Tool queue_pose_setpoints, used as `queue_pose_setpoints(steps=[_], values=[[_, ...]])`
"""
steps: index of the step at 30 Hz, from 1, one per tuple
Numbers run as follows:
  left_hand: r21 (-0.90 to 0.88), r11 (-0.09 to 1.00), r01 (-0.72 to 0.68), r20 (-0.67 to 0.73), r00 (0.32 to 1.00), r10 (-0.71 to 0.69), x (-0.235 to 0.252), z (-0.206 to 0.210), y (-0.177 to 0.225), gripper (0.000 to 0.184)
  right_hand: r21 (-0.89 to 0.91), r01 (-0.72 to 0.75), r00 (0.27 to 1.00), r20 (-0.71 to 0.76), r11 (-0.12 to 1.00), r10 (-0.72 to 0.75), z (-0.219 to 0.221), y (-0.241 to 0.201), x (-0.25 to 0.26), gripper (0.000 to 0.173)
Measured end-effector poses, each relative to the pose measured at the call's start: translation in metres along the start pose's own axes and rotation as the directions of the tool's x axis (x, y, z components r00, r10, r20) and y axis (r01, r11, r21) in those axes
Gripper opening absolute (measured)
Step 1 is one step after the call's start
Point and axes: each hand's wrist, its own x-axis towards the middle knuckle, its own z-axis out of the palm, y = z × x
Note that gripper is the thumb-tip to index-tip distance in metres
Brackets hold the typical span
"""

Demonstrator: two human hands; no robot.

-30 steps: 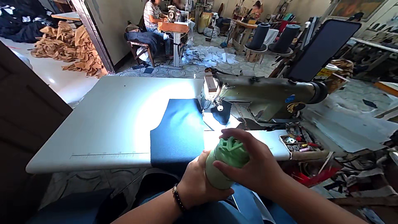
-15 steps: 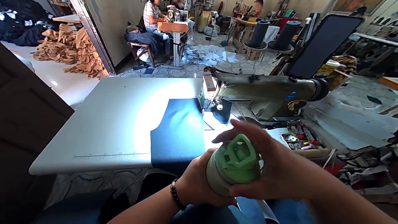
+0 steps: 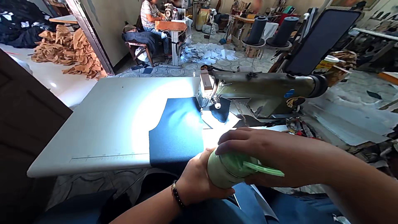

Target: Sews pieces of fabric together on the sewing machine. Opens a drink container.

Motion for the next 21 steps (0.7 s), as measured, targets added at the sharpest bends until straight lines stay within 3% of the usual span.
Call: queue_pose_setpoints(steps=[2,4,6,8,12,15,18,19,21], values=[[-0.006,0.999,0.038,-0.005,0.999,-0.039,0.001,-0.001,0.001,0.086,-0.044,-0.035,0.999,-0.025,0.998,0.034,0.0,0.0,0.0,0.074],[0.009,0.996,0.089,-0.013,0.996,-0.089,0.001,-0.001,0.0,0.086,-0.182,-0.17,0.985,-0.069,0.968,0.16,0.004,-0.004,0.002,0.081],[0.026,0.992,0.124,-0.008,0.992,-0.124,0.001,-0.002,0.0,0.088,-0.238,-0.252,0.968,-0.08,0.938,0.239,0.007,-0.006,0.006,0.073],[0.021,0.994,0.107,-0.006,0.994,-0.107,0.001,-0.003,-0.001,0.088,-0.193,-0.201,0.979,-0.067,0.96,0.191,0.007,-0.002,0.005,0.064],[-0.066,0.995,0.081,0.043,0.996,-0.078,0.0,-0.007,-0.004,0.085,-0.028,0.025,0.994,-0.106,0.999,-0.028,0.0,0.008,-0.002,0.048],[-0.15,0.986,0.067,0.071,0.996,-0.056,-0.001,-0.009,-0.008,0.084,0.071,0.094,0.98,-0.18,0.993,-0.08,-0.013,0.002,-0.013,0.046],[-0.204,0.979,-0.018,0.034,0.999,0.025,-0.002,-0.008,-0.01,0.089,0.233,0.004,0.923,-0.376,0.972,0.086,-0.023,-0.001,-0.025,0.054],[-0.206,0.977,-0.054,0.015,0.998,0.058,-0.002,-0.008,-0.01,0.09,0.373,-0.01,0.883,-0.432,0.928,0.183,-0.023,0.003,-0.028,0.058],[-0.2,0.974,-0.107,-0.015,0.994,0.106,-0.003,-0.008,-0.006,0.091,0.682,0.06,0.774,-0.493,0.729,0.398,-0.016,0.019,-0.033,0.06]])
